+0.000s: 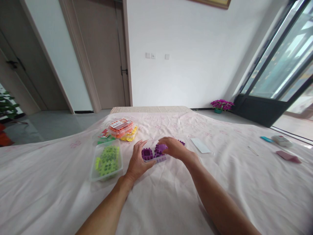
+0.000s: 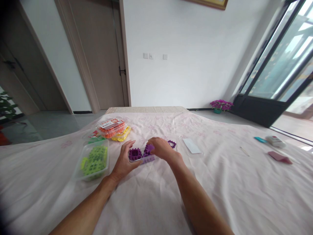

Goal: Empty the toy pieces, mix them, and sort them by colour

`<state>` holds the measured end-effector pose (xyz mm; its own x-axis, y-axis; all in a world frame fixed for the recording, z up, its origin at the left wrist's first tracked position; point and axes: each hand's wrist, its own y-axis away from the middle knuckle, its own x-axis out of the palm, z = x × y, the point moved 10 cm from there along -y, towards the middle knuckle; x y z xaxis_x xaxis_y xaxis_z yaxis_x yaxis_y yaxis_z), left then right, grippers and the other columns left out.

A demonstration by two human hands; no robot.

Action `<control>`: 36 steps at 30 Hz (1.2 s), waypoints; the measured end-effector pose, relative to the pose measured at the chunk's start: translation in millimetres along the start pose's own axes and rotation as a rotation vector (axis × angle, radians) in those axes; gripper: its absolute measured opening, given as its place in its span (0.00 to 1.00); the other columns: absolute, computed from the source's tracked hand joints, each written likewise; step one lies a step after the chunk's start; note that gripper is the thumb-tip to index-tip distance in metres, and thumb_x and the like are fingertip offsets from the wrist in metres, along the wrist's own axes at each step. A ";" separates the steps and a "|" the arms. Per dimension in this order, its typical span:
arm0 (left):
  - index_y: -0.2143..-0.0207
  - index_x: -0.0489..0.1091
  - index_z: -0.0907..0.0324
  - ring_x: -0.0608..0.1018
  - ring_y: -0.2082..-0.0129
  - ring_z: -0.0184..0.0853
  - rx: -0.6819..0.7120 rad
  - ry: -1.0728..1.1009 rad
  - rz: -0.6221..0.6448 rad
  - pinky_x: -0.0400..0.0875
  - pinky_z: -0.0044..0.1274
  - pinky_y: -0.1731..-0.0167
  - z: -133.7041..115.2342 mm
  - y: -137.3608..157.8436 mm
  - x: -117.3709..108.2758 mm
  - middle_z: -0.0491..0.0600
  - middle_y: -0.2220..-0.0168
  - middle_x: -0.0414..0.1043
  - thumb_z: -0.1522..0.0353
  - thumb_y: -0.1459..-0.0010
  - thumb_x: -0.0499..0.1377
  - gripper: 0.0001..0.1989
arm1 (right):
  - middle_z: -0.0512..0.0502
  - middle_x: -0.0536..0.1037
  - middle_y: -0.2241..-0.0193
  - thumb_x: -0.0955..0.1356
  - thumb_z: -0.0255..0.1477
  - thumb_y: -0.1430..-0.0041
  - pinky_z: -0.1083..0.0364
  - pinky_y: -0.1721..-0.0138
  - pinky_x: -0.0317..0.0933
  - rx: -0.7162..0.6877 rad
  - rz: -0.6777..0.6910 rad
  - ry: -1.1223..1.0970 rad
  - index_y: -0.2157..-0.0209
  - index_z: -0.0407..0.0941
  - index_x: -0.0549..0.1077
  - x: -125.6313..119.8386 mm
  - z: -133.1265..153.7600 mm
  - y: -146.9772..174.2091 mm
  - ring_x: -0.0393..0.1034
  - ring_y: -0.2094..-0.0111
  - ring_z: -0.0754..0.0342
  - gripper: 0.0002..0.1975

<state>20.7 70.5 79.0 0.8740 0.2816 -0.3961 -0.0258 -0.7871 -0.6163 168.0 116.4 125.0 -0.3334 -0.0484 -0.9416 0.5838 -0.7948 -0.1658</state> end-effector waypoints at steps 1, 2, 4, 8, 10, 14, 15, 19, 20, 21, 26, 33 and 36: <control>0.40 0.57 0.54 0.61 0.37 0.48 -0.003 0.001 0.003 0.62 0.42 0.40 0.7 0.1 0.4 0.57 0.40 0.57 0.64 0.55 0.70 0.41 | 0.48 0.80 0.55 0.70 0.19 0.51 0.55 0.50 0.61 0.003 -0.003 -0.003 0.56 0.50 0.80 0.1 -0.5 -0.4 0.73 0.53 0.50 0.21; 0.40 0.57 0.54 0.61 0.37 0.48 -0.007 0.002 0.007 0.62 0.42 0.40 1.6 0.1 0.9 0.57 0.40 0.56 0.64 0.55 0.70 0.41 | 0.48 0.80 0.56 0.70 0.19 0.51 0.55 0.50 0.61 0.012 -0.011 -0.002 0.56 0.50 0.80 -0.3 -1.5 -0.6 0.73 0.54 0.50 0.20; 0.39 0.56 0.54 0.61 0.37 0.48 -0.010 0.005 0.015 0.62 0.42 0.40 3.3 0.4 1.8 0.57 0.39 0.56 0.63 0.55 0.70 0.42 | 0.49 0.82 0.60 0.70 0.20 0.50 0.55 0.51 0.61 0.040 -0.029 0.011 0.60 0.50 0.81 -1.5 -4.9 -0.5 0.73 0.55 0.50 0.17; 0.39 0.56 0.53 0.61 0.36 0.48 -0.004 0.012 0.016 0.61 0.43 0.40 4.5 0.9 2.1 0.56 0.39 0.56 0.65 0.55 0.70 0.43 | 0.49 0.82 0.68 0.70 0.21 0.50 0.54 0.51 0.62 0.086 -0.028 0.038 0.70 0.50 0.82 -0.8 -9.1 0.3 0.73 0.57 0.49 0.11; 0.38 0.55 0.52 0.61 0.37 0.48 -0.001 0.012 0.016 0.61 0.43 0.40 4.6 1.1 2.3 0.56 0.39 0.56 0.66 0.55 0.70 0.43 | 0.49 0.82 0.69 0.69 0.21 0.49 0.53 0.50 0.62 0.069 -0.024 0.034 0.71 0.50 0.82 -0.3 -7.4 0.2 0.73 0.57 0.49 0.10; 0.39 0.56 0.53 0.62 0.38 0.47 -0.008 -0.009 -0.011 0.63 0.42 0.41 4.9 0.8 -0.3 0.57 0.40 0.56 0.64 0.55 0.70 0.42 | 0.48 0.82 0.62 0.67 0.24 0.44 0.53 0.49 0.62 0.058 -0.122 0.000 0.64 0.50 0.82 -13.0 -16.1 1.0 0.73 0.53 0.49 0.11; 0.40 0.56 0.54 0.62 0.38 0.47 -0.011 -0.021 -0.031 0.63 0.42 0.41 5.0 0.6 -2.6 0.57 0.40 0.56 0.64 0.55 0.70 0.42 | 0.48 0.82 0.59 0.67 0.24 0.43 0.53 0.49 0.62 0.094 -0.170 -0.010 0.61 0.49 0.81 -19.4 -25.4 2.6 0.73 0.53 0.49 0.12; 0.41 0.58 0.54 0.62 0.38 0.47 -0.013 -0.046 -0.130 0.62 0.42 0.40 5.1 -0.4 -13.8 0.56 0.42 0.58 0.64 0.56 0.71 0.40 | 0.46 0.80 0.54 0.65 0.25 0.40 0.52 0.48 0.62 0.354 -0.291 0.002 0.54 0.46 0.78 -38.1 -84.1 18.8 0.73 0.51 0.48 0.16; 0.42 0.58 0.54 0.63 0.38 0.46 -0.012 -0.049 -0.142 0.62 0.42 0.40 5.3 -0.6 -15.2 0.56 0.42 0.58 0.64 0.56 0.70 0.40 | 0.45 0.80 0.53 0.64 0.25 0.40 0.52 0.48 0.62 0.410 -0.282 0.020 0.52 0.46 0.78 -38.3 -98.4 23.6 0.73 0.50 0.47 0.17; 0.42 0.59 0.53 0.63 0.39 0.46 -0.011 -0.053 -0.147 0.63 0.41 0.41 5.6 -0.9 -15.8 0.56 0.42 0.58 0.65 0.56 0.70 0.39 | 0.44 0.79 0.52 0.64 0.26 0.41 0.51 0.48 0.62 0.454 -0.258 0.040 0.51 0.45 0.77 -36.4 -110.9 28.0 0.72 0.49 0.46 0.18; 0.41 0.58 0.54 0.63 0.39 0.46 -0.003 -0.069 -0.142 0.64 0.40 0.41 6.6 -1.0 -14.7 0.56 0.41 0.57 0.68 0.57 0.70 0.41 | 0.38 0.77 0.48 0.69 0.28 0.47 0.52 0.47 0.60 0.464 -0.048 0.091 0.45 0.41 0.73 -5.7 -139.7 35.3 0.71 0.48 0.44 0.26; 0.40 0.57 0.54 0.62 0.38 0.47 0.005 -0.089 -0.134 0.63 0.42 0.41 5.7 -0.4 -13.2 0.57 0.41 0.57 0.68 0.56 0.69 0.41 | 0.42 0.76 0.47 0.71 0.27 0.50 0.54 0.44 0.57 0.313 -0.005 0.082 0.47 0.45 0.74 12.9 -122.0 25.2 0.70 0.47 0.45 0.26; 0.41 0.57 0.55 0.62 0.38 0.47 0.002 -0.092 -0.128 0.62 0.42 0.40 6.2 -0.7 -13.0 0.57 0.41 0.57 0.68 0.56 0.69 0.41 | 0.44 0.79 0.51 0.72 0.28 0.51 0.55 0.49 0.60 0.336 -0.046 0.059 0.50 0.46 0.77 8.3 -123.4 26.2 0.72 0.50 0.46 0.23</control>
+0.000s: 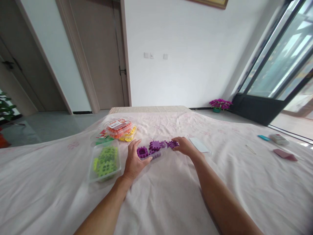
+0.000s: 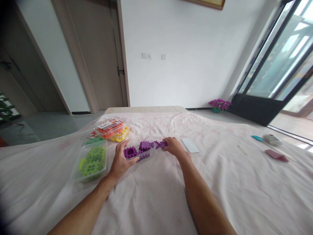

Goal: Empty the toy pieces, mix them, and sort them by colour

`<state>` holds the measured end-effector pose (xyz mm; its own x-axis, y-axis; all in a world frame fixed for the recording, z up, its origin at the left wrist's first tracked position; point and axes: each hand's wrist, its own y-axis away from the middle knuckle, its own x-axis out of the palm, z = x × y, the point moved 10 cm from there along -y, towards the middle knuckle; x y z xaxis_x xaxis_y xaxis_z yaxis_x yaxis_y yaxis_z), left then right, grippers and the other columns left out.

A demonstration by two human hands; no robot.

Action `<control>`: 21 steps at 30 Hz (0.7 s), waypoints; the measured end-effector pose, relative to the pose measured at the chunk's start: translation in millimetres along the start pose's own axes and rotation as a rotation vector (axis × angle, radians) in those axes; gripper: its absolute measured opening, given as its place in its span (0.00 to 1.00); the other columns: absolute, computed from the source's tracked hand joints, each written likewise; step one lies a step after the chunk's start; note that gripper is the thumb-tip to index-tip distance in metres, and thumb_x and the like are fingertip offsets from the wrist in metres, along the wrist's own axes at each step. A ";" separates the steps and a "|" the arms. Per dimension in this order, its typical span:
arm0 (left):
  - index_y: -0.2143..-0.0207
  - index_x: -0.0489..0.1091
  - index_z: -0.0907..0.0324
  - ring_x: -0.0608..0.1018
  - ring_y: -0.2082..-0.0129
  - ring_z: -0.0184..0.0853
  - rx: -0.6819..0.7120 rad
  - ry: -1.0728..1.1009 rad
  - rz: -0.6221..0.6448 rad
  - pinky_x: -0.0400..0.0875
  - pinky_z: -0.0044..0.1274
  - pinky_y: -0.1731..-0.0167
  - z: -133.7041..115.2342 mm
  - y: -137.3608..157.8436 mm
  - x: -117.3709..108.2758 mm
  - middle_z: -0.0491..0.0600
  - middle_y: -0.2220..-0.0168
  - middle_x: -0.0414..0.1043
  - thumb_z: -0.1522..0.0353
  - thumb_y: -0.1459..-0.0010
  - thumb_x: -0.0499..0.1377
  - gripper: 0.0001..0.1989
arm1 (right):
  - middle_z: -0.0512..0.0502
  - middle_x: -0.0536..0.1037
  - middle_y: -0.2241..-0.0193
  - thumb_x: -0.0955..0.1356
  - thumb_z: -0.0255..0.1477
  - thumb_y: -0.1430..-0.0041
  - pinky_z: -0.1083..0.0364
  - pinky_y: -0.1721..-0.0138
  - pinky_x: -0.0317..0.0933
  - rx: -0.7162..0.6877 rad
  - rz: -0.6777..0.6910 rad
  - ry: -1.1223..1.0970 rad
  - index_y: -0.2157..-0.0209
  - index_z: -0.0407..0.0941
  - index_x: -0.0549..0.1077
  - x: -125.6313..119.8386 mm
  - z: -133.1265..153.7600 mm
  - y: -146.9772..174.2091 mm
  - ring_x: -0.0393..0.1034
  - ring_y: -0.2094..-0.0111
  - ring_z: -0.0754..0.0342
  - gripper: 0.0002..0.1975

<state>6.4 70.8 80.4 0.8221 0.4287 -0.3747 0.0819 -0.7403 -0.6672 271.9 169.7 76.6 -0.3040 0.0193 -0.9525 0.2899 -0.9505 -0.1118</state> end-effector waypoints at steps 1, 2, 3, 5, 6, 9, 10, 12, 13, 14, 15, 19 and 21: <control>0.41 0.57 0.55 0.62 0.38 0.47 -0.001 0.001 0.001 0.62 0.42 0.40 0.0 -0.1 0.1 0.57 0.41 0.57 0.68 0.56 0.69 0.41 | 0.45 0.79 0.53 0.73 0.30 0.51 0.55 0.50 0.61 0.020 -0.026 -0.009 0.51 0.47 0.77 -3.4 -2.1 -0.1 0.72 0.50 0.45 0.23; 0.41 0.57 0.55 0.62 0.38 0.47 0.001 0.004 0.004 0.62 0.42 0.40 -0.2 -0.2 0.3 0.57 0.41 0.57 0.68 0.56 0.69 0.40 | 0.45 0.79 0.53 0.73 0.32 0.50 0.55 0.52 0.61 0.043 -0.062 -0.020 0.50 0.48 0.76 -8.0 -4.1 -0.2 0.72 0.51 0.45 0.23; 0.41 0.57 0.55 0.62 0.38 0.47 0.005 0.008 0.007 0.62 0.42 0.40 -0.7 -0.2 0.7 0.57 0.41 0.57 0.68 0.56 0.69 0.40 | 0.45 0.79 0.53 0.73 0.34 0.50 0.54 0.54 0.62 0.064 -0.110 -0.036 0.50 0.49 0.76 -14.0 -5.0 -0.3 0.72 0.52 0.45 0.23; 0.41 0.57 0.55 0.62 0.38 0.46 0.012 0.026 0.019 0.62 0.41 0.40 -2.0 -0.1 2.2 0.57 0.41 0.57 0.68 0.56 0.69 0.41 | 0.46 0.79 0.53 0.73 0.37 0.49 0.53 0.56 0.63 0.087 -0.218 -0.097 0.48 0.50 0.74 -28.4 -1.5 0.1 0.73 0.55 0.46 0.26; 0.40 0.56 0.55 0.62 0.38 0.46 0.014 0.036 0.029 0.62 0.41 0.40 -2.5 0.1 3.5 0.57 0.41 0.56 0.68 0.55 0.69 0.41 | 0.46 0.79 0.52 0.74 0.38 0.49 0.53 0.57 0.64 0.083 -0.265 -0.144 0.47 0.50 0.73 -35.4 3.7 0.7 0.74 0.57 0.47 0.27; 0.39 0.54 0.54 0.61 0.37 0.46 0.007 0.075 0.071 0.61 0.41 0.39 -2.0 1.2 8.6 0.57 0.39 0.56 0.66 0.55 0.70 0.43 | 0.48 0.79 0.54 0.75 0.38 0.51 0.54 0.58 0.65 -0.017 -0.315 -0.299 0.48 0.50 0.73 -50.0 36.3 3.7 0.74 0.61 0.51 0.27; 0.38 0.53 0.54 0.62 0.37 0.47 0.000 0.092 0.087 0.61 0.41 0.39 -1.1 1.6 10.5 0.57 0.39 0.55 0.65 0.55 0.70 0.44 | 0.48 0.79 0.55 0.75 0.37 0.51 0.54 0.58 0.65 -0.071 -0.304 -0.333 0.49 0.50 0.74 -52.6 51.5 5.8 0.74 0.61 0.51 0.26; 0.36 0.52 0.53 0.63 0.38 0.47 -0.020 0.124 0.117 0.62 0.41 0.40 1.4 2.6 13.9 0.56 0.38 0.54 0.65 0.55 0.70 0.46 | 0.50 0.79 0.56 0.75 0.35 0.52 0.55 0.59 0.64 -0.176 -0.254 -0.345 0.51 0.51 0.75 -53.6 83.4 12.0 0.74 0.61 0.52 0.24; 0.36 0.51 0.52 0.63 0.38 0.47 -0.029 0.135 0.127 0.62 0.42 0.40 2.5 3.0 15.0 0.56 0.38 0.54 0.65 0.56 0.70 0.47 | 0.50 0.79 0.57 0.75 0.35 0.52 0.55 0.60 0.64 -0.216 -0.226 -0.328 0.52 0.51 0.76 -52.3 97.8 15.6 0.73 0.61 0.52 0.23; 0.35 0.50 0.52 0.63 0.38 0.48 -0.035 0.142 0.132 0.62 0.42 0.40 3.3 3.3 15.7 0.56 0.38 0.54 0.66 0.56 0.70 0.48 | 0.50 0.79 0.58 0.76 0.34 0.52 0.56 0.60 0.63 -0.248 -0.198 -0.304 0.53 0.51 0.76 -49.9 110.7 19.1 0.73 0.61 0.52 0.22; 0.35 0.50 0.52 0.63 0.38 0.48 -0.039 0.145 0.134 0.62 0.42 0.40 3.8 3.5 16.0 0.56 0.38 0.54 0.66 0.56 0.70 0.48 | 0.50 0.80 0.58 0.76 0.34 0.52 0.56 0.59 0.63 -0.273 -0.175 -0.278 0.53 0.51 0.77 -46.7 121.7 22.1 0.73 0.60 0.52 0.22; 0.35 0.49 0.53 0.63 0.38 0.48 -0.044 0.162 0.137 0.63 0.42 0.41 3.4 4.2 16.7 0.57 0.38 0.54 0.65 0.56 0.70 0.49 | 0.49 0.79 0.58 0.76 0.33 0.52 0.55 0.57 0.62 -0.325 -0.119 -0.211 0.53 0.50 0.77 -30.5 149.5 26.2 0.72 0.58 0.51 0.21; 0.35 0.49 0.52 0.63 0.38 0.48 -0.048 0.165 0.136 0.62 0.42 0.40 3.4 4.5 17.1 0.56 0.38 0.54 0.65 0.56 0.70 0.49 | 0.48 0.79 0.58 0.75 0.32 0.51 0.55 0.56 0.61 -0.326 -0.102 -0.201 0.53 0.50 0.78 -21.8 155.8 24.0 0.72 0.56 0.50 0.21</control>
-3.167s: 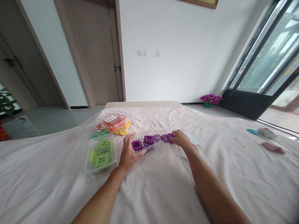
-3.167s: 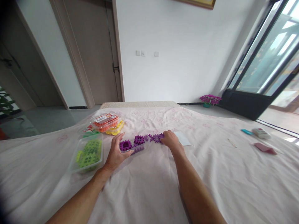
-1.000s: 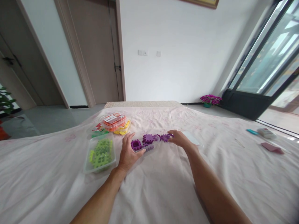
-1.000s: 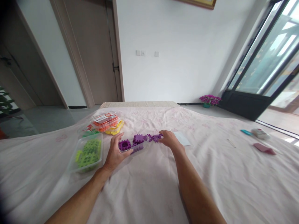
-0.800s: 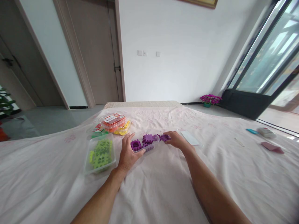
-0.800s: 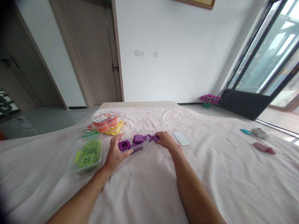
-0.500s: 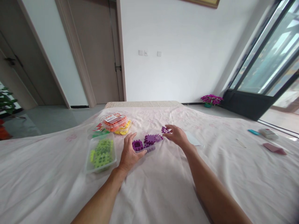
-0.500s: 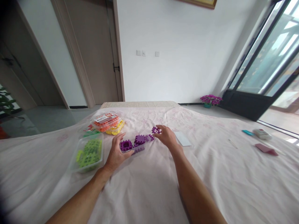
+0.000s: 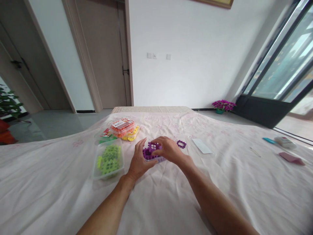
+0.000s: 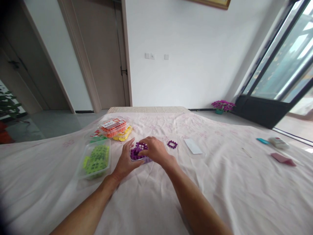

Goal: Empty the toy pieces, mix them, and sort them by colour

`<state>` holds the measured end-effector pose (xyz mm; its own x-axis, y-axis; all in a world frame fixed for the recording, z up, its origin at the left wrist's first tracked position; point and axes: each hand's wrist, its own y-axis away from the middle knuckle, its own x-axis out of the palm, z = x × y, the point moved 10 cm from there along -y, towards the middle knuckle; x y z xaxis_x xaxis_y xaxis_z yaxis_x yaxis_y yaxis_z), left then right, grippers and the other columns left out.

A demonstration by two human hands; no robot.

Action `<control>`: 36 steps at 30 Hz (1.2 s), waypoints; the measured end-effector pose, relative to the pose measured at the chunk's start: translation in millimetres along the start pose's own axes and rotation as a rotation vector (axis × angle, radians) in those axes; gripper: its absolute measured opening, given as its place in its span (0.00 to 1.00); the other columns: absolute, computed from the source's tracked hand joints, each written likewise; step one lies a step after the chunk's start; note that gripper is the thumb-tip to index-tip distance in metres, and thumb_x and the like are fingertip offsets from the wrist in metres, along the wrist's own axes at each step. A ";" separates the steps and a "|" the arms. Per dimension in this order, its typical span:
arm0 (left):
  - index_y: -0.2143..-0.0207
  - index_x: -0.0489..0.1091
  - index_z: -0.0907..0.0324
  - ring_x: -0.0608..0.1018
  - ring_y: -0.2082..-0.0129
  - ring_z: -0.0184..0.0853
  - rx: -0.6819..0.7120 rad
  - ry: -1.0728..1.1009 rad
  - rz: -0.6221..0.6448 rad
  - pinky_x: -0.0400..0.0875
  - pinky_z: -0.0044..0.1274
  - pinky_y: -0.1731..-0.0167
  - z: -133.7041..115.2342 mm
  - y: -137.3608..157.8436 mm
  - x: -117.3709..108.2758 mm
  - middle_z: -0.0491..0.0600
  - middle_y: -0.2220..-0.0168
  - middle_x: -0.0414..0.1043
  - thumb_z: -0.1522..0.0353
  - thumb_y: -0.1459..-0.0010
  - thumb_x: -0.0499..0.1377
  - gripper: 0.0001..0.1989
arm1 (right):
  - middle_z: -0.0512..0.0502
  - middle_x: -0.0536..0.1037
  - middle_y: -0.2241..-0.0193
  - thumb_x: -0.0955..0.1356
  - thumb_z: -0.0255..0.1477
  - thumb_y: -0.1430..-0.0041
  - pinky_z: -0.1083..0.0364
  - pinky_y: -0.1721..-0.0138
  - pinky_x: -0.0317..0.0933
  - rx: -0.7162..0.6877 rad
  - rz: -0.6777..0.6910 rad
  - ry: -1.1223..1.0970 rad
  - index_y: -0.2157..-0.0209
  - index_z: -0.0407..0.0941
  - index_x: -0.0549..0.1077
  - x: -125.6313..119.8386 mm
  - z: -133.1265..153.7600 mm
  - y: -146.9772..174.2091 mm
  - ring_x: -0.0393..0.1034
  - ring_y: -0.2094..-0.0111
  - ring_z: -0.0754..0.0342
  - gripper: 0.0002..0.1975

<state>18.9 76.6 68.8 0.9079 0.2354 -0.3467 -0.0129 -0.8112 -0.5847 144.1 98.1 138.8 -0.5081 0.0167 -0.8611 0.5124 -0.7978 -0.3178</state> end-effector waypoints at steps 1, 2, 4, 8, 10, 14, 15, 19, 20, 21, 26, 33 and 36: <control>0.35 0.49 0.52 0.63 0.38 0.48 -0.003 0.000 -0.004 0.62 0.42 0.40 0.4 0.1 -0.1 0.56 0.38 0.54 0.64 0.57 0.70 0.50 | 0.48 0.79 0.58 0.75 0.32 0.51 0.55 0.55 0.61 -0.004 0.015 -0.002 0.54 0.50 0.78 5.3 1.4 -1.4 0.72 0.56 0.50 0.20; 0.35 0.49 0.52 0.63 0.37 0.48 -0.006 0.000 -0.005 0.62 0.42 0.40 0.9 0.1 0.0 0.56 0.38 0.54 0.64 0.57 0.70 0.50 | 0.48 0.79 0.57 0.76 0.32 0.51 0.55 0.54 0.61 -0.014 0.033 -0.008 0.54 0.50 0.78 10.4 2.9 -2.6 0.72 0.55 0.50 0.20; 0.35 0.50 0.52 0.63 0.38 0.48 -0.015 0.004 -0.006 0.63 0.42 0.41 2.2 0.1 0.3 0.57 0.38 0.54 0.63 0.57 0.70 0.50 | 0.47 0.79 0.56 0.75 0.31 0.51 0.55 0.53 0.61 -0.042 0.062 -0.039 0.55 0.49 0.79 18.5 6.0 -3.9 0.72 0.54 0.50 0.18; 0.34 0.50 0.53 0.65 0.39 0.49 -0.026 0.005 -0.006 0.66 0.41 0.43 1.7 -0.5 -0.1 0.57 0.38 0.55 0.63 0.57 0.71 0.50 | 0.49 0.80 0.58 0.73 0.25 0.48 0.57 0.53 0.61 -0.073 0.075 -0.140 0.57 0.48 0.80 24.6 7.9 -3.9 0.73 0.56 0.53 0.14; 0.35 0.50 0.52 0.65 0.40 0.48 -0.033 0.000 -0.005 0.66 0.41 0.43 0.5 -0.6 -0.4 0.57 0.39 0.55 0.64 0.57 0.71 0.50 | 0.50 0.81 0.61 0.71 0.23 0.47 0.58 0.54 0.62 -0.072 0.081 -0.159 0.60 0.48 0.80 26.7 7.9 -3.7 0.73 0.57 0.53 0.12; 0.35 0.49 0.52 0.66 0.40 0.47 -0.037 -0.010 0.001 0.68 0.39 0.45 -0.8 -0.3 0.1 0.57 0.39 0.54 0.64 0.56 0.70 0.49 | 0.50 0.81 0.65 0.70 0.23 0.46 0.57 0.56 0.62 -0.070 0.070 -0.159 0.65 0.48 0.81 31.0 10.3 -3.9 0.74 0.60 0.53 0.09; 0.35 0.49 0.52 0.66 0.40 0.47 -0.035 -0.013 -0.001 0.68 0.39 0.45 -0.7 -0.2 0.2 0.57 0.39 0.54 0.64 0.56 0.70 0.49 | 0.50 0.81 0.65 0.70 0.23 0.46 0.57 0.56 0.62 -0.077 0.061 -0.165 0.65 0.48 0.81 31.4 11.7 -4.0 0.74 0.60 0.53 0.08; 0.35 0.50 0.53 0.65 0.39 0.47 -0.016 -0.034 -0.009 0.66 0.40 0.43 0.6 -0.6 -0.5 0.57 0.39 0.55 0.63 0.55 0.70 0.48 | 0.48 0.81 0.61 0.70 0.26 0.42 0.57 0.54 0.63 -0.090 -0.032 -0.213 0.62 0.47 0.80 19.0 8.4 -5.6 0.74 0.59 0.53 0.08; 0.36 0.50 0.53 0.64 0.39 0.47 -0.006 -0.044 -0.016 0.65 0.40 0.42 0.3 -0.8 -1.6 0.57 0.39 0.55 0.64 0.55 0.70 0.47 | 0.47 0.81 0.61 0.69 0.28 0.41 0.56 0.54 0.63 -0.071 -0.079 -0.214 0.61 0.47 0.80 10.5 1.9 -6.0 0.74 0.59 0.53 0.08; 0.36 0.50 0.53 0.64 0.38 0.47 0.006 -0.056 -0.028 0.64 0.41 0.41 -0.3 -1.0 -3.3 0.57 0.39 0.55 0.64 0.55 0.70 0.47 | 0.47 0.80 0.61 0.68 0.29 0.40 0.56 0.55 0.63 -0.038 -0.133 -0.203 0.61 0.47 0.80 0.2 -7.8 -6.1 0.74 0.59 0.53 0.08; 0.36 0.51 0.53 0.63 0.38 0.47 0.017 -0.110 -0.112 0.64 0.41 0.41 -1.7 -1.2 -14.0 0.57 0.39 0.56 0.66 0.56 0.70 0.47 | 0.43 0.78 0.55 0.65 0.30 0.38 0.53 0.52 0.62 0.281 -0.246 0.055 0.52 0.46 0.77 -43.0 -89.5 5.9 0.72 0.56 0.50 0.14; 0.36 0.51 0.53 0.62 0.37 0.46 0.039 -0.094 -0.140 0.63 0.41 0.40 -2.0 -2.5 -14.7 0.56 0.39 0.55 0.69 0.57 0.70 0.48 | 0.34 0.70 0.45 0.67 0.36 0.42 0.46 0.50 0.57 0.607 0.088 0.397 0.43 0.45 0.70 -19.0 -184.5 44.9 0.63 0.45 0.36 0.25; 0.36 0.52 0.53 0.62 0.37 0.46 0.042 -0.102 -0.137 0.63 0.41 0.40 -2.4 -2.5 -14.8 0.56 0.39 0.55 0.69 0.57 0.70 0.47 | 0.36 0.74 0.49 0.66 0.34 0.40 0.49 0.51 0.57 0.586 0.129 0.396 0.48 0.46 0.74 -9.9 -188.6 46.9 0.66 0.47 0.41 0.20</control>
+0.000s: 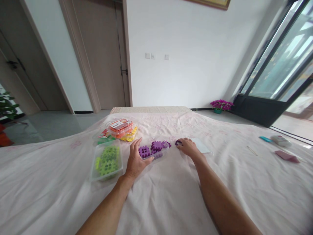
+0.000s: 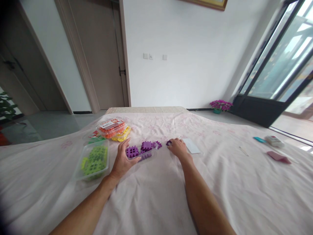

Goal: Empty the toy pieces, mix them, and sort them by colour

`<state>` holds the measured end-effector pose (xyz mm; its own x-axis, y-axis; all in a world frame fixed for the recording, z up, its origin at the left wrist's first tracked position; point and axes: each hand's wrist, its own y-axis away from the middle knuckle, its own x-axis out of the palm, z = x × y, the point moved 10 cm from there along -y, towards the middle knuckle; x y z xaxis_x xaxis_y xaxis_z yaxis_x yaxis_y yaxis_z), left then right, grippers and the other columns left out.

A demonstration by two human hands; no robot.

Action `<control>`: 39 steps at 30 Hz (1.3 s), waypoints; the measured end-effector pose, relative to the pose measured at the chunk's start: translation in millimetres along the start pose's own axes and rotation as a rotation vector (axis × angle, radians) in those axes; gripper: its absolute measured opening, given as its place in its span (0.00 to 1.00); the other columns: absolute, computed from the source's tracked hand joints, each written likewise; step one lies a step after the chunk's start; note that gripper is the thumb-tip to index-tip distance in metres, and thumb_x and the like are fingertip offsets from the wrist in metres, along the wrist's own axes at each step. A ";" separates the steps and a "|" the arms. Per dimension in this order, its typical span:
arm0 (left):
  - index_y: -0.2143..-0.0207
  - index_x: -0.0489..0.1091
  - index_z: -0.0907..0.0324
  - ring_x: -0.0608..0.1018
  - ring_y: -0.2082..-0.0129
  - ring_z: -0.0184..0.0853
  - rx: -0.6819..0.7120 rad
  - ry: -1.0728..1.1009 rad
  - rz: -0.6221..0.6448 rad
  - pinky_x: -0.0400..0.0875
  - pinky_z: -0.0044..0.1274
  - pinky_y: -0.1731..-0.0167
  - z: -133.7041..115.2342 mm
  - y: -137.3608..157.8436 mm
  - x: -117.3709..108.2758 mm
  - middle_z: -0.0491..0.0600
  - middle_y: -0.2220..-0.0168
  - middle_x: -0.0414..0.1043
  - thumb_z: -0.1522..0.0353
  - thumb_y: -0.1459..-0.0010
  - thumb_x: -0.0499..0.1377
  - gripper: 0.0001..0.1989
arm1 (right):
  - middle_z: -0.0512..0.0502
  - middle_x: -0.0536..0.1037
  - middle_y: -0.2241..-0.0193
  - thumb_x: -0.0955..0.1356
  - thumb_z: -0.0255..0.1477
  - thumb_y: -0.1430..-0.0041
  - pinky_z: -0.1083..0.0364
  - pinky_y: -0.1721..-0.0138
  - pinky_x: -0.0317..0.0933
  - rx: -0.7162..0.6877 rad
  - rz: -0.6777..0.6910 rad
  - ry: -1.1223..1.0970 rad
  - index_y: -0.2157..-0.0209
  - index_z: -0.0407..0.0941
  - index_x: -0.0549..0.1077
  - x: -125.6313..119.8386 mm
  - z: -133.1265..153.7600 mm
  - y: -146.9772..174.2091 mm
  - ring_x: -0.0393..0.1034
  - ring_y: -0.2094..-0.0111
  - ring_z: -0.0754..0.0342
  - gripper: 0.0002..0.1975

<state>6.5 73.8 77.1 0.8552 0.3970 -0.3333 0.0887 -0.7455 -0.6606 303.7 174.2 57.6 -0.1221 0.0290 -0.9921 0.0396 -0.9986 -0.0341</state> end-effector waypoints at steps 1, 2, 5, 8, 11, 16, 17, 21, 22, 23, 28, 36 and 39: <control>0.36 0.52 0.53 0.62 0.38 0.46 -0.001 -0.004 0.003 0.63 0.41 0.40 -0.1 0.0 -0.1 0.56 0.39 0.55 0.69 0.57 0.70 0.47 | 0.36 0.75 0.51 0.66 0.34 0.39 0.51 0.51 0.56 -0.022 -0.009 0.002 0.50 0.45 0.75 -1.4 3.1 -0.1 0.67 0.49 0.43 0.18; 0.36 0.52 0.53 0.62 0.38 0.46 -0.004 -0.007 0.005 0.63 0.41 0.40 -0.1 0.0 -0.3 0.56 0.39 0.55 0.69 0.57 0.70 0.47 | 0.37 0.76 0.53 0.65 0.34 0.38 0.52 0.52 0.56 -0.043 -0.020 0.002 0.52 0.45 0.76 -4.1 6.5 -0.1 0.69 0.50 0.44 0.16; 0.36 0.52 0.53 0.62 0.38 0.45 -0.009 -0.004 0.009 0.63 0.41 0.40 -0.3 -0.1 -0.7 0.56 0.39 0.55 0.68 0.56 0.70 0.47 | 0.37 0.79 0.59 0.59 0.33 0.33 0.54 0.58 0.58 -0.071 -0.039 -0.029 0.58 0.43 0.78 -14.5 14.8 -0.1 0.73 0.57 0.47 0.17; 0.37 0.53 0.53 0.62 0.38 0.46 -0.013 0.004 0.012 0.62 0.41 0.40 0.3 -0.3 -0.5 0.56 0.39 0.55 0.68 0.57 0.70 0.46 | 0.41 0.81 0.64 0.59 0.30 0.35 0.57 0.65 0.58 -0.071 -0.029 -0.167 0.64 0.44 0.78 -20.5 18.6 -0.9 0.74 0.64 0.52 0.16; 0.37 0.53 0.53 0.62 0.37 0.46 -0.011 0.002 0.017 0.62 0.41 0.39 1.1 -0.4 0.2 0.56 0.39 0.55 0.67 0.57 0.70 0.46 | 0.46 0.82 0.68 0.61 0.30 0.38 0.59 0.69 0.57 -0.080 0.016 -0.297 0.65 0.45 0.78 -15.5 19.7 -2.3 0.73 0.69 0.55 0.14; 0.37 0.53 0.53 0.62 0.37 0.46 0.007 -0.005 0.008 0.62 0.41 0.40 1.0 -0.2 0.5 0.56 0.39 0.55 0.68 0.57 0.70 0.46 | 0.44 0.82 0.64 0.64 0.34 0.40 0.57 0.64 0.59 -0.066 -0.049 -0.217 0.62 0.45 0.80 -13.1 9.1 -5.0 0.74 0.61 0.50 0.14; 0.37 0.53 0.53 0.61 0.37 0.46 0.007 -0.005 0.008 0.62 0.41 0.40 1.1 -0.2 0.5 0.56 0.39 0.55 0.68 0.56 0.70 0.46 | 0.44 0.81 0.61 0.65 0.35 0.41 0.57 0.62 0.59 -0.062 -0.044 -0.213 0.59 0.46 0.80 -12.3 7.6 -5.1 0.74 0.59 0.49 0.14; 0.37 0.53 0.53 0.62 0.38 0.46 0.002 -0.006 0.012 0.63 0.40 0.40 1.6 -0.1 0.8 0.56 0.39 0.55 0.67 0.57 0.70 0.46 | 0.44 0.79 0.53 0.71 0.38 0.49 0.55 0.58 0.60 -0.103 0.008 -0.167 0.50 0.49 0.76 -12.0 16.4 -0.9 0.72 0.53 0.46 0.23; 0.37 0.53 0.53 0.62 0.38 0.46 0.002 -0.007 0.012 0.63 0.40 0.40 1.7 -0.2 0.7 0.56 0.39 0.55 0.67 0.57 0.70 0.46 | 0.43 0.78 0.52 0.72 0.38 0.51 0.54 0.58 0.60 -0.119 0.020 -0.139 0.49 0.49 0.75 -12.3 20.7 1.1 0.72 0.52 0.45 0.26; 0.37 0.53 0.53 0.62 0.38 0.46 0.004 -0.007 0.012 0.63 0.41 0.40 1.6 -0.3 0.6 0.56 0.39 0.55 0.67 0.57 0.70 0.46 | 0.43 0.78 0.52 0.72 0.38 0.52 0.54 0.57 0.60 -0.133 0.035 -0.112 0.49 0.49 0.75 -12.2 24.9 3.2 0.71 0.52 0.45 0.26; 0.37 0.53 0.53 0.62 0.38 0.46 0.011 -0.012 0.009 0.63 0.40 0.40 0.1 -0.3 0.1 0.56 0.39 0.56 0.68 0.57 0.70 0.46 | 0.45 0.80 0.57 0.71 0.29 0.51 0.56 0.61 0.60 -0.115 0.039 -0.133 0.52 0.47 0.76 -15.4 29.8 6.2 0.73 0.57 0.48 0.22; 0.37 0.53 0.53 0.62 0.38 0.46 0.006 -0.019 0.022 0.63 0.40 0.40 -2.8 -0.6 0.7 0.56 0.40 0.55 0.68 0.57 0.70 0.46 | 0.47 0.81 0.58 0.69 0.30 0.48 0.57 0.62 0.62 -0.109 -0.061 -0.293 0.53 0.48 0.77 -33.5 26.7 2.8 0.74 0.59 0.50 0.18; 0.37 0.53 0.53 0.62 0.38 0.46 0.005 -0.014 0.021 0.63 0.41 0.40 -0.5 -0.6 1.0 0.56 0.39 0.55 0.67 0.56 0.70 0.46 | 0.44 0.80 0.56 0.68 0.31 0.45 0.55 0.60 0.62 -0.067 -0.055 -0.260 0.53 0.46 0.77 -28.9 19.3 2.3 0.74 0.57 0.49 0.18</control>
<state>7.5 74.4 77.6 0.8497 0.3888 -0.3561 0.0686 -0.7513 -0.6564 288.2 170.2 88.5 -0.3758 0.0622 -0.9246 0.0903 -0.9905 -0.1034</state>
